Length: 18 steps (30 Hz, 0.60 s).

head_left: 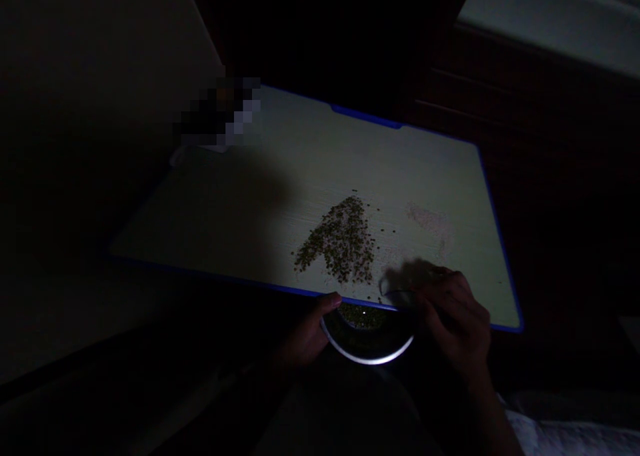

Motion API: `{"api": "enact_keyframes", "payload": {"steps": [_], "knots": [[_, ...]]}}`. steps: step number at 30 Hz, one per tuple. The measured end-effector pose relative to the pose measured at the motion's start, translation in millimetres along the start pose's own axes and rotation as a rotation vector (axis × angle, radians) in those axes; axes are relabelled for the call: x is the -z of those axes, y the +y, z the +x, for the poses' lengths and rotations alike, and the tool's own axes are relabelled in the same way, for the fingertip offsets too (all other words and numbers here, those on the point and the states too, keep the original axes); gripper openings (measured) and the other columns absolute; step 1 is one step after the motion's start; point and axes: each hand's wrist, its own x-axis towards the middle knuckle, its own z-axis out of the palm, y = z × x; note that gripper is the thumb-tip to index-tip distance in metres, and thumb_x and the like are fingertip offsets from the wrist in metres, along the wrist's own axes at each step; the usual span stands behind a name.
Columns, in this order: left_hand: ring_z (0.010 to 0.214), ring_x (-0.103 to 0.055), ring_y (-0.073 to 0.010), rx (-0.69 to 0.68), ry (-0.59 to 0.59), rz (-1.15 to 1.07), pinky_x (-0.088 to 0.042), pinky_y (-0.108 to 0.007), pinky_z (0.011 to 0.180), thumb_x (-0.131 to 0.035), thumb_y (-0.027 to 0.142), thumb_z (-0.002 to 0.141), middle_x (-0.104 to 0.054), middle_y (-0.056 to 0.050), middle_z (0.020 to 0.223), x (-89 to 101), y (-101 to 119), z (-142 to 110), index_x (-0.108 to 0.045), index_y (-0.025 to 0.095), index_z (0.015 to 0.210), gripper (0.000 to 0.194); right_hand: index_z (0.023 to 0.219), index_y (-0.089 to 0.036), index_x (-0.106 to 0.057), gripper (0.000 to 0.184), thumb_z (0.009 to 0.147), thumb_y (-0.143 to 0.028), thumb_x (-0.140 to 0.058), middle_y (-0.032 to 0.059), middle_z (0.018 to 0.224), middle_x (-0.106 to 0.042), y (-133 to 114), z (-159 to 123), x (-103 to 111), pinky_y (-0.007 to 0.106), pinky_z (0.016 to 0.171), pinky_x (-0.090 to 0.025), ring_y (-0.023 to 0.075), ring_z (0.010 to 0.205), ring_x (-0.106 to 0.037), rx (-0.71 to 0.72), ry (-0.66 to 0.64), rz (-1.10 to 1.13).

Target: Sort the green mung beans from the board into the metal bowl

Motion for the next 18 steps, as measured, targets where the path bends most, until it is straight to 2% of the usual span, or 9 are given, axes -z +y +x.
{"api": "enact_keyframes", "payload": {"steps": [4,7,13,18], "knots": [[0.125,-0.067,-0.0341,0.001,-0.001,-0.006,-0.036,-0.05,0.12,-0.082,0.028,0.078,-0.084,-0.009,0.107,-1.8,0.0,-0.9,-0.079,0.018,0.095,0.02,0.103,-0.024,-0.074,0.022,0.086,-0.01,-0.072,0.0027,0.087,-0.07,0.2,0.3,-1.6,0.049,0.088,-0.054,0.0213,0.085,-0.062,-0.005,0.031,-0.015],[0.123,-0.068,-0.0346,0.004,0.004,-0.004,-0.037,-0.05,0.12,-0.083,0.028,0.076,-0.084,-0.009,0.103,-2.1,-0.4,-0.4,-0.079,0.017,0.095,0.022,0.102,-0.025,-0.074,0.022,0.086,-0.01,-0.071,0.0017,0.086,-0.07,-2.1,2.0,-1.6,0.052,0.091,-0.054,0.0212,0.084,-0.063,0.009,0.011,0.013],[0.11,-0.074,-0.0336,0.011,0.014,-0.003,-0.041,-0.049,0.116,-0.083,0.028,0.077,-0.084,-0.009,0.09,2.3,-2.3,1.7,-0.08,0.015,0.091,0.02,0.103,-0.026,-0.075,0.023,0.087,-0.01,-0.07,0.0005,0.082,-0.07,-8.1,5.6,-2.9,0.053,0.095,-0.053,0.0197,0.08,-0.063,0.039,-0.042,0.035],[0.086,-0.077,-0.0277,0.012,-0.006,-0.004,-0.048,-0.046,0.108,-0.085,0.03,0.075,-0.083,-0.005,0.082,0.3,-1.7,1.2,-0.08,0.016,0.084,0.017,0.106,-0.027,-0.074,0.028,0.086,-0.008,-0.071,0.0001,0.084,-0.071,-9.6,6.9,-7.9,0.052,0.095,-0.053,0.0188,0.08,-0.063,0.059,-0.044,0.024]]}}
